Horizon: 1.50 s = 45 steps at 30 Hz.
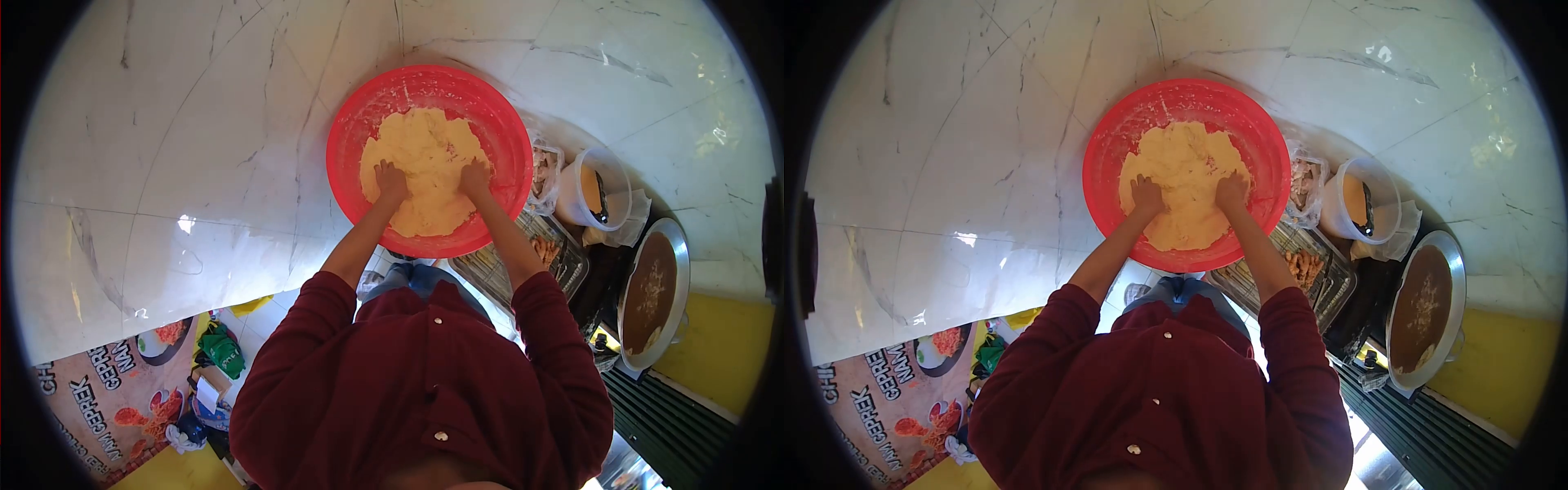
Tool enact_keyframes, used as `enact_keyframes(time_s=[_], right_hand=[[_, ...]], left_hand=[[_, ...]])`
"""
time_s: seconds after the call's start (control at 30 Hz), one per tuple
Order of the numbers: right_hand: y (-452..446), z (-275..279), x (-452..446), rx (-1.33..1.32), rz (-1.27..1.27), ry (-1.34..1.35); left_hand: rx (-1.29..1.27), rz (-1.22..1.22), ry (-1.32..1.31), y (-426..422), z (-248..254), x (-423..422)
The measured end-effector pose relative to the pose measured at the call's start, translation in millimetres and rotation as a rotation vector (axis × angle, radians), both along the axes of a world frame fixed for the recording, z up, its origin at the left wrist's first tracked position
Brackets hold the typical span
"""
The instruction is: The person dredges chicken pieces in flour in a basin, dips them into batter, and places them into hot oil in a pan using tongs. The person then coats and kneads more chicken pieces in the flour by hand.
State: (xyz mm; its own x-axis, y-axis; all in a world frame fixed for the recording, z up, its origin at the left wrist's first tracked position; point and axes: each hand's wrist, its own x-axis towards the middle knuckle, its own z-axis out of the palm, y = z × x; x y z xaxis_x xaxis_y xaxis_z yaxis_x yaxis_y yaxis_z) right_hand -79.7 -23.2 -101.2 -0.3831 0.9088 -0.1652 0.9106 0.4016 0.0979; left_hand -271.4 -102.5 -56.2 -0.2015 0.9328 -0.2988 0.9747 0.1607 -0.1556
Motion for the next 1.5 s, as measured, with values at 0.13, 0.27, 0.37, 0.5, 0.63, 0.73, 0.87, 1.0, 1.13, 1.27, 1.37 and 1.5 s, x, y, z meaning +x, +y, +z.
enact_keyframes(time_s=[0.13,0.27,0.37,0.5,0.63,0.73,0.87,1.0,1.13,1.27,1.37,1.5], right_hand=[[-12.2,7.1,-12.2,-0.635,0.098,0.188],[-37.9,67.0,14.5,-0.229,0.076,0.469],[-61.0,114.0,20.6,-0.215,0.019,0.542],[-76.5,86.5,30.3,0.073,0.120,0.561],[-88.8,90.1,23.8,0.070,0.032,0.490],[-96.2,100.1,20.5,0.275,0.100,0.589],[-93.7,105.0,9.4,0.008,0.032,0.545],[-98.3,83.6,4.3,0.410,0.081,0.606],[-95.8,101.8,9.0,0.082,0.037,0.569],[-98.8,84.9,9.4,0.176,0.005,0.687],[-106.4,115.2,13.6,0.128,-0.042,0.679],[-129.9,113.9,21.6,0.286,-0.276,0.707]], left_hand=[[0.044,0.013,-0.279,-8.7,3.6,12.7],[0.224,0.166,-0.520,-25.1,52.5,1.5],[0.332,0.128,-0.460,-49.0,60.6,-2.5],[0.448,0.126,-0.562,-75.3,63.3,1.5],[0.731,0.009,-0.404,-89.3,42.1,6.5],[0.698,0.018,-0.567,-90.2,42.6,2.2],[0.359,0.105,-0.600,-90.4,57.5,-0.5],[0.843,-0.002,-0.498,-89.3,41.6,1.9],[0.468,0.088,-0.711,-91.0,65.1,-2.3],[0.886,0.005,-0.577,-89.2,44.8,4.1],[0.559,0.015,-0.653,-92.8,67.3,3.2],[0.283,-0.085,-0.832,-90.7,60.7,1.6]])
